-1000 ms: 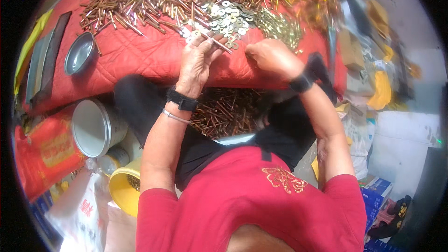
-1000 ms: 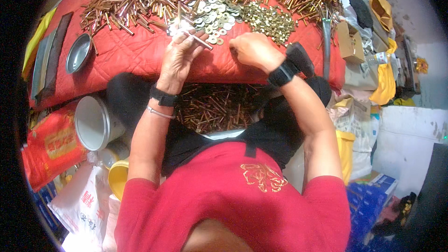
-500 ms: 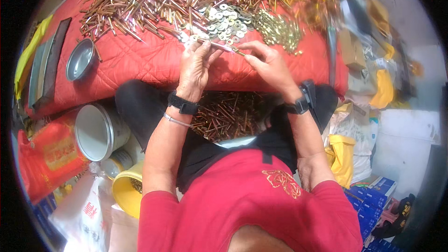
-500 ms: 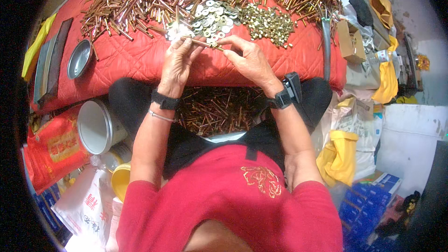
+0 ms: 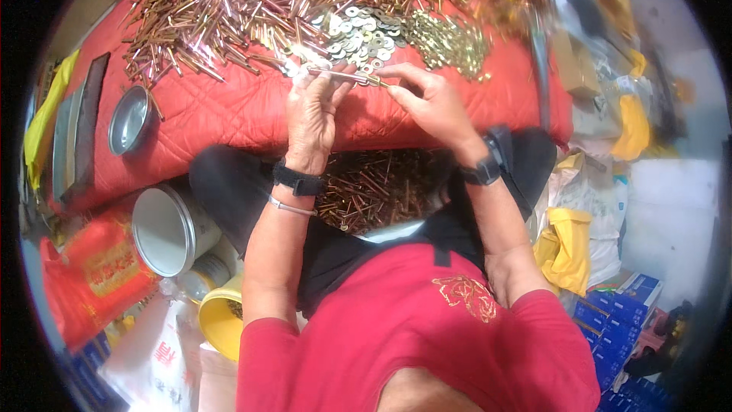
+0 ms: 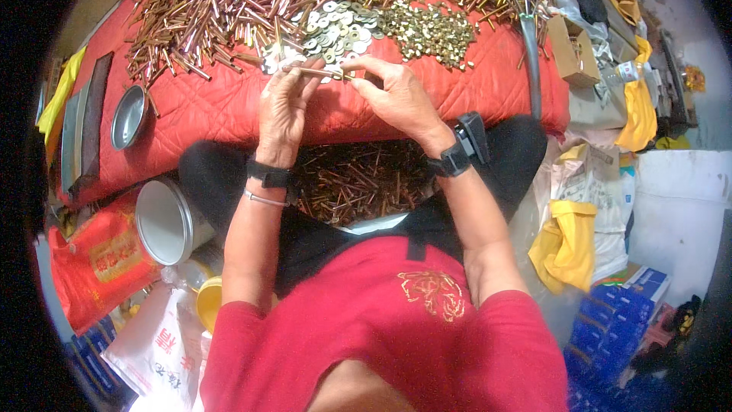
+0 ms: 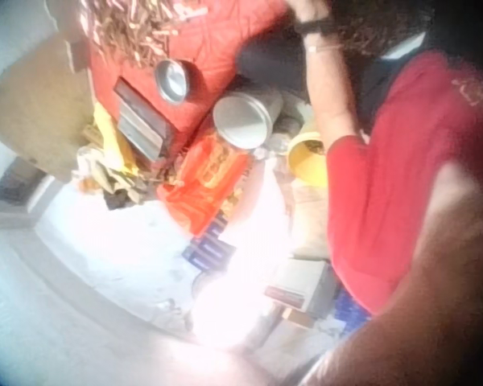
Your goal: The recorder is assembling metal pins by sliding washers onto them and sorting them into groups.
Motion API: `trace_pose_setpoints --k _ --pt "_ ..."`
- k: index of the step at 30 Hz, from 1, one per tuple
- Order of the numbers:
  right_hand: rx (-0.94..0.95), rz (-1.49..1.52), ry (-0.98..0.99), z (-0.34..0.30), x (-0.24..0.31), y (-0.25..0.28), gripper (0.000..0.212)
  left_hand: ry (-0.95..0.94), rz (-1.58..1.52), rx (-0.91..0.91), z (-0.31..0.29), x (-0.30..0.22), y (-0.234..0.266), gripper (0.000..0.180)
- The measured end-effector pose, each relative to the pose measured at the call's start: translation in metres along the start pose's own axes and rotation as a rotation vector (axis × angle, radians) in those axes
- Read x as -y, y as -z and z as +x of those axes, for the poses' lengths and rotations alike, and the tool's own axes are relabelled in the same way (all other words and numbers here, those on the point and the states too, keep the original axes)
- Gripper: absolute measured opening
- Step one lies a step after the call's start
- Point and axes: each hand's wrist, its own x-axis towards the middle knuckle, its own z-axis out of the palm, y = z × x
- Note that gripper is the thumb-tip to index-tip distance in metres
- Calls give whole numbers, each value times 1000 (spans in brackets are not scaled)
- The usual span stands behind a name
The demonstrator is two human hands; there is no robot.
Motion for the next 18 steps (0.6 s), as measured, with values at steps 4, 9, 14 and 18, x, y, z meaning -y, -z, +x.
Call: trace_pose_setpoints --k 4,9,14,18 --pt "55 -91 32 0 -7 1 25 20 27 -4 -1 -3 1 15" --pt "135 -34 -67 -1 4 3 22 27 98 4 -3 3 -3 25" --pt "-182 -100 109 11 -2 -17 17 40 75 6 1 3 -3 18" --pt "-424 -147 257 25 -3 -51 23 187 62 -4 -6 22 -8 11"
